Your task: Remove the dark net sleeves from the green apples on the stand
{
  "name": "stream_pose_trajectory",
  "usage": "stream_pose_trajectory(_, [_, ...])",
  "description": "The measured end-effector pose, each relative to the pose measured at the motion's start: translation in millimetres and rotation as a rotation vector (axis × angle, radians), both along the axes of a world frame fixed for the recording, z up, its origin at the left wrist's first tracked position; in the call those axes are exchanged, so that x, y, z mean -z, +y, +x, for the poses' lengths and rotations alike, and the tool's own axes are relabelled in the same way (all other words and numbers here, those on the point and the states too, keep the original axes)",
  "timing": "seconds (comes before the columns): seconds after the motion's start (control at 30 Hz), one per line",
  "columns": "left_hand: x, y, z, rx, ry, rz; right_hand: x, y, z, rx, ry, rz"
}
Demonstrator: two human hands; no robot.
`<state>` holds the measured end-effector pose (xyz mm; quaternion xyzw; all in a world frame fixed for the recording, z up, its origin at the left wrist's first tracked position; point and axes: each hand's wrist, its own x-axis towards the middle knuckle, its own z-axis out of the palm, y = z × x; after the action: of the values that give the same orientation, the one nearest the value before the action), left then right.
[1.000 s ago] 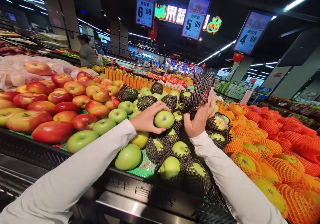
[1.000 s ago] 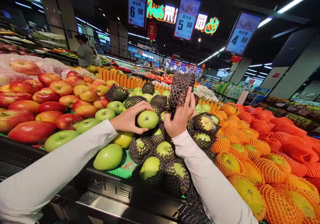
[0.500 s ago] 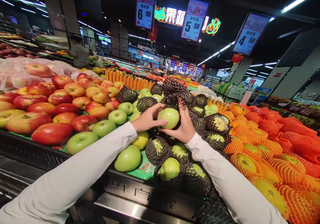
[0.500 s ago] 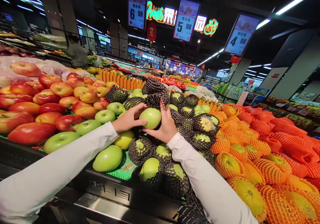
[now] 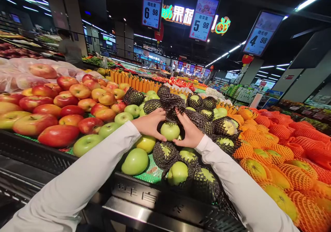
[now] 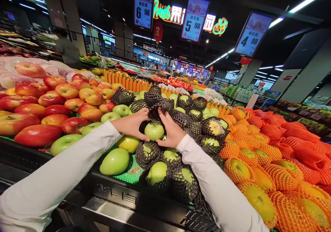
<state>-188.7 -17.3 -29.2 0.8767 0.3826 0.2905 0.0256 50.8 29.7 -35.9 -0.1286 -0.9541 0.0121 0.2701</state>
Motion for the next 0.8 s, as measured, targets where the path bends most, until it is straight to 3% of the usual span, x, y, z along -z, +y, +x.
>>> stream_pose_trajectory(0.1, [2.5, 3, -4, -0.013, 0.086, -0.016, 1, 0, -1, 0.001, 0.027, -0.015])
stream_pose_trajectory(0.23, [-0.7, 2, -6, -0.034, 0.043, -0.046, -5, -9, -3, 0.048, 0.209, 0.030])
stream_pose_trajectory(0.33, [-7.9, -1, -3, -0.063, -0.108, 0.017, -11, -15, -4, 0.085, 0.266, 0.040])
stream_pose_trajectory(0.47, [-15.1, -4, 2, -0.234, -0.321, 0.167, -12, -17, -5, 0.055, 0.194, 0.038])
stream_pose_trajectory(0.6, [-16.0, -3, 3, -0.329, -0.483, 0.162, -10, -14, -4, 0.053, 0.205, 0.050])
stream_pose_trajectory(0.67, [-15.5, -1, 2, -0.313, -0.634, 0.089, -9, -12, -4, 0.029, 0.216, 0.071])
stream_pose_trajectory(0.8, [-14.6, 3, 0, -0.112, -0.966, -0.278, -7, -9, -4, -0.019, 0.164, 0.111])
